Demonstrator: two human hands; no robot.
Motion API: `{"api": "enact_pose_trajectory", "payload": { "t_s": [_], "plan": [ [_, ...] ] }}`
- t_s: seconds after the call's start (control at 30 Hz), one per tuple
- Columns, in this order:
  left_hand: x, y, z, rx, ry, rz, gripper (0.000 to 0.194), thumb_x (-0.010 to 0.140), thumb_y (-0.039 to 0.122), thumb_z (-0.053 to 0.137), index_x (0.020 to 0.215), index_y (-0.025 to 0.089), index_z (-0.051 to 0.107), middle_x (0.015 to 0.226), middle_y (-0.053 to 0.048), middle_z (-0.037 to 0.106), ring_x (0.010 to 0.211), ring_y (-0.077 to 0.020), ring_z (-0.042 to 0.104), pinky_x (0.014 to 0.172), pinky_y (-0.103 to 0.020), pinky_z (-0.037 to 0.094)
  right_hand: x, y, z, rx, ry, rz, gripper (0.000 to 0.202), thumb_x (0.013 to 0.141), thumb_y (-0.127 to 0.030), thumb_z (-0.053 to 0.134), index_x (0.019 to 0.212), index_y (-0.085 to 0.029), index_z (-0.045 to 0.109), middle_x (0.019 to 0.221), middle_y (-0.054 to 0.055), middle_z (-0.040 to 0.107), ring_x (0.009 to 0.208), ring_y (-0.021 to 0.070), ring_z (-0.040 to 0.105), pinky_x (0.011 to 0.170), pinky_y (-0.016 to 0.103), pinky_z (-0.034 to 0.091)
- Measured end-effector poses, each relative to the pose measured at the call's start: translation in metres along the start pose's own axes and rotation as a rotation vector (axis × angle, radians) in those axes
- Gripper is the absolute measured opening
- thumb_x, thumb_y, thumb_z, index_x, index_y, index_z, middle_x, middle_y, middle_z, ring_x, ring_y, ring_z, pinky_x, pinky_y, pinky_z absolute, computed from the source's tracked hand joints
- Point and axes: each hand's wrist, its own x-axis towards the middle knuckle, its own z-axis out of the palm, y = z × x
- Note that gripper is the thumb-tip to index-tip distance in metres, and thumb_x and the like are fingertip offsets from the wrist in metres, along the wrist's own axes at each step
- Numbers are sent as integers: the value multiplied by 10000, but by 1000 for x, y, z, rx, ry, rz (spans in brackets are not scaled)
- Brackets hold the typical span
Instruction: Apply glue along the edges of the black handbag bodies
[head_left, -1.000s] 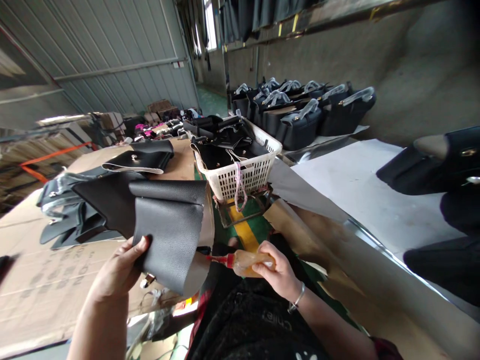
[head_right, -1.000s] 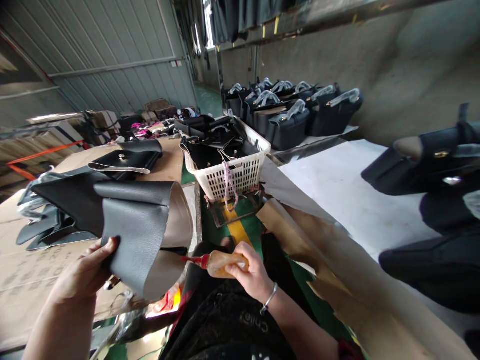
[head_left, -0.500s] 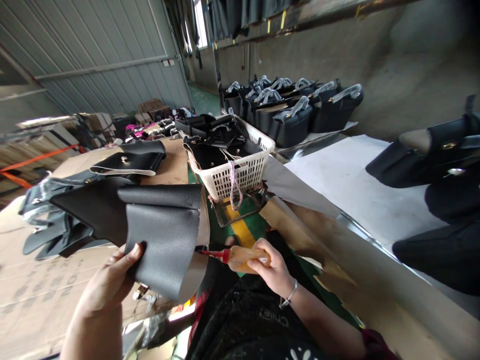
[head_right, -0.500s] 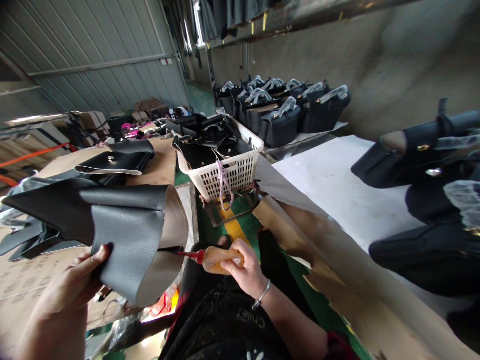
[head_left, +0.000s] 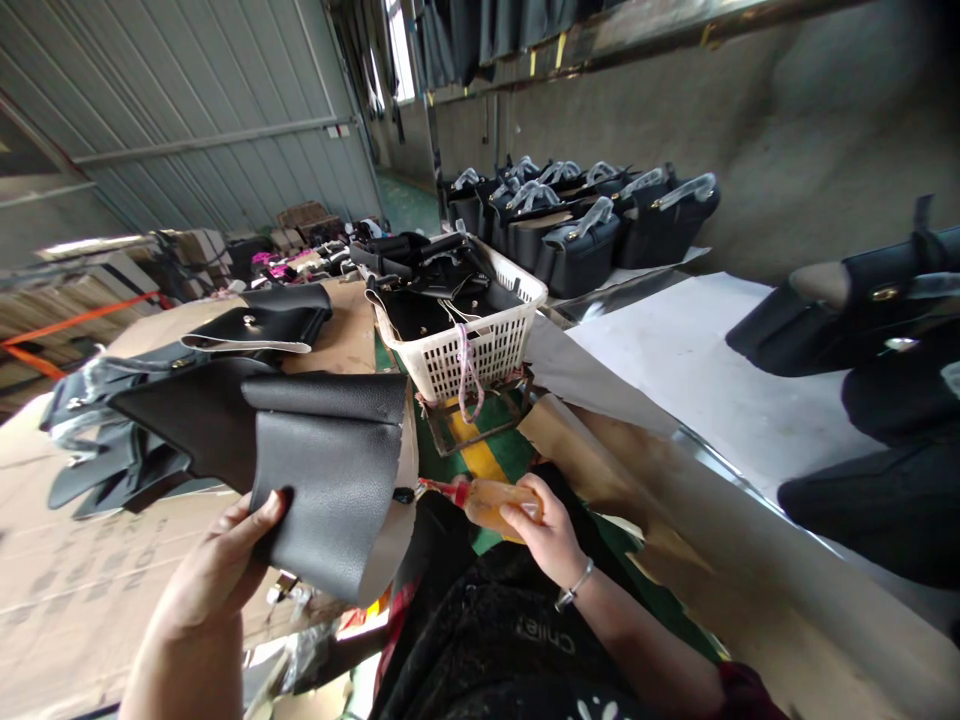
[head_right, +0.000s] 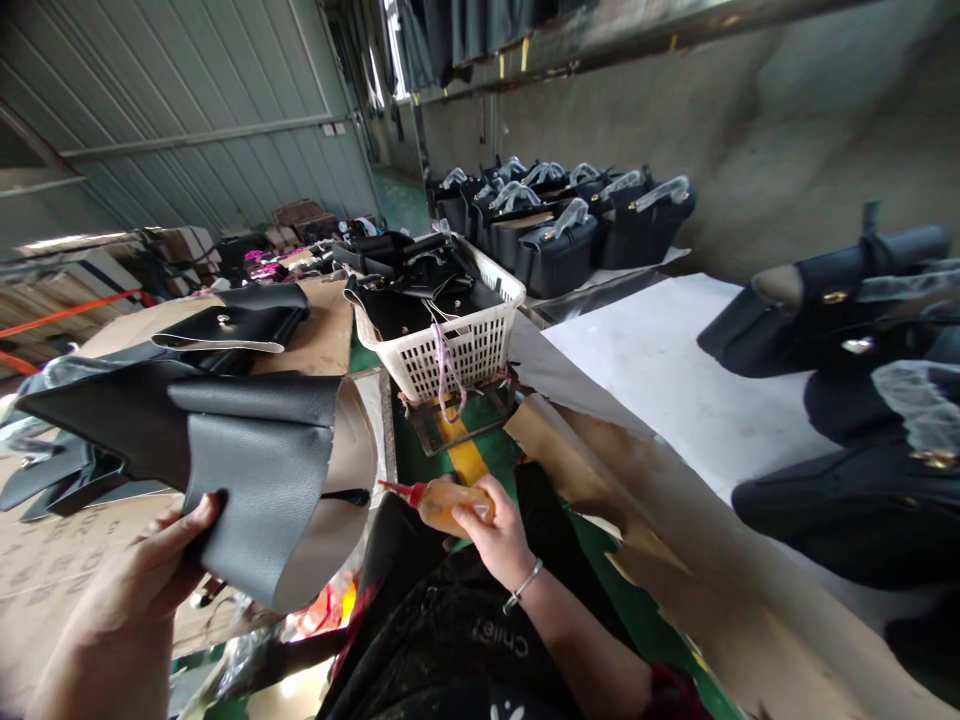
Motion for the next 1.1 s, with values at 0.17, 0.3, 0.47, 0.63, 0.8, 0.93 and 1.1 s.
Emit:
{"api": "enact_pose_trajectory", "payload": {
  "t_s": [0.17, 0.3, 0.47, 0.63, 0.8, 0.93, 1.1],
  "plan": [
    [-4, 3, 8, 119, -52, 94, 427, 337, 405, 973, 564, 148, 717, 409, 1, 518, 357, -93, 445, 462, -242, 531, 0, 1, 9, 203, 40, 123, 316, 683, -379, 765, 882, -229, 570, 763, -7, 602, 704, 175, 586, 642, 281, 526],
    [3, -3, 1, 106, -50, 110, 413, 383, 407, 964, 604, 156, 723, 424, 6, 537, 339, -91, 429, 457, -248, 529, -5, 5, 25, 351, 0, 231, 375, 681, -443, 782, 867, -227, 538, 769, -8, 614, 708, 181, 615, 644, 306, 561],
    [4, -6, -3, 78, -52, 102, 364, 446, 353, 953, 646, 146, 731, 422, 13, 544, 310, -92, 404, 412, -237, 494, -11, 18, 20, 246, 17, 255, 419, 667, -485, 796, 863, -214, 545, 752, 8, 609, 686, 199, 609, 604, 342, 578],
    [-7, 0, 16, 0, 70, 54, 497, 248, 293, 990, 655, 144, 747, 559, -8, 656, 466, -122, 560, 460, -184, 498, -9, 23, 9, 298, 76, 281, 421, 699, -503, 769, 891, -230, 513, 819, 12, 632, 724, 196, 639, 607, 326, 587],
    [-13, -3, 18, 48, 38, 36, 468, 263, 353, 986, 575, 138, 710, 515, -4, 622, 384, -92, 477, 425, -193, 478, 3, 12, 20, 327, -2, 223, 392, 692, -451, 771, 887, -233, 510, 799, -2, 605, 700, 180, 622, 582, 299, 573],
    [-20, -5, 16, 61, 78, 83, 454, 259, 371, 985, 549, 167, 701, 484, 9, 600, 386, -104, 489, 381, -191, 445, 7, 7, 24, 261, -41, 178, 314, 721, -428, 731, 844, -231, 520, 757, -10, 591, 648, 168, 591, 547, 283, 545],
    [-25, -7, 16, 79, 105, 45, 463, 237, 386, 975, 462, 152, 644, 418, 4, 542, 327, -118, 463, 305, -213, 373, -7, 6, 5, 173, -120, 151, 265, 722, -378, 720, 838, -219, 543, 723, -17, 578, 660, 164, 580, 603, 276, 523]
  ]
}}
